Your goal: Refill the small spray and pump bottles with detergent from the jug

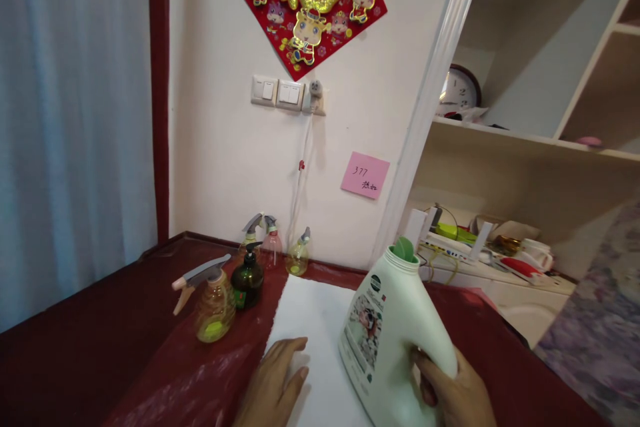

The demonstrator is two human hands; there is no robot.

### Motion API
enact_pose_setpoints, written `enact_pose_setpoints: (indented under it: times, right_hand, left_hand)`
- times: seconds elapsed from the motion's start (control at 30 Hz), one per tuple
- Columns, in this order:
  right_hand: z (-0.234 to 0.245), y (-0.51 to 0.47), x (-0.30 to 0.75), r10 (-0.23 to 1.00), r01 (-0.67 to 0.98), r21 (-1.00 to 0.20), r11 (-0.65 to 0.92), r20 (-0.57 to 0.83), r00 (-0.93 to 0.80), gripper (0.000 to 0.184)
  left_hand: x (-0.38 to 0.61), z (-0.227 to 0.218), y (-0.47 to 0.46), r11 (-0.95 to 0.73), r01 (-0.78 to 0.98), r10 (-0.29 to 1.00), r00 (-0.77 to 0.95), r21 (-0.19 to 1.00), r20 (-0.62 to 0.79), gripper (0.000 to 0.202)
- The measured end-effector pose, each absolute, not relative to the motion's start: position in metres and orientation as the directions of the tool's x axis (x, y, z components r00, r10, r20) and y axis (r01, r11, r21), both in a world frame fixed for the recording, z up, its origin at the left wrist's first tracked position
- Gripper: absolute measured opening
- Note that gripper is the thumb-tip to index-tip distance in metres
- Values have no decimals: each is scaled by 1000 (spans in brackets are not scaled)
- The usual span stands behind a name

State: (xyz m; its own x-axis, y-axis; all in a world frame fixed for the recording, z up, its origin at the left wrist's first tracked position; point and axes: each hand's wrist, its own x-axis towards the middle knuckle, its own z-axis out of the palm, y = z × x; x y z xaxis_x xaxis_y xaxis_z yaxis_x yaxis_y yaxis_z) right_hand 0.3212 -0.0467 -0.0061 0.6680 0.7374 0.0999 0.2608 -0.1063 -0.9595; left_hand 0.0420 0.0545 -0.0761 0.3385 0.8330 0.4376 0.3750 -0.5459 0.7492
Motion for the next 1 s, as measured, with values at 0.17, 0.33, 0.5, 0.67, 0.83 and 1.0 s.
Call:
enact_pose_setpoints:
  times: [0.17, 0.33, 0.5, 0.67, 0.83, 1.0]
  right_hand:
    - [5, -35, 304, 768, 218, -975, -51, 101, 632, 42]
    - [6, -15, 304, 800, 183, -983, 7, 115, 588, 43]
    - [-4, 2, 311, 836, 181, -981, 71, 157, 525, 38]
    - [-1, 7, 299, 825, 145, -985, 88, 154, 543, 41]
    - [5, 7, 296, 854, 162, -986, 22, 103, 509, 43]
    - [-3, 6, 298, 853, 173, -985, 18, 106, 511, 40]
  left_hand:
    - [41, -73, 56, -597, 389, 800, 348, 701, 488, 32]
    - [40, -70, 58, -635, 406, 771, 384, 657, 508, 32]
    - [38, -66, 55, -655, 399, 753, 418, 642, 508, 30]
    - [38, -65, 55, -662, 384, 746, 422, 644, 515, 29]
    - [38, -64, 54, -644, 403, 760, 429, 650, 488, 28]
    - [38, -66, 54, -647, 405, 758, 437, 646, 485, 28]
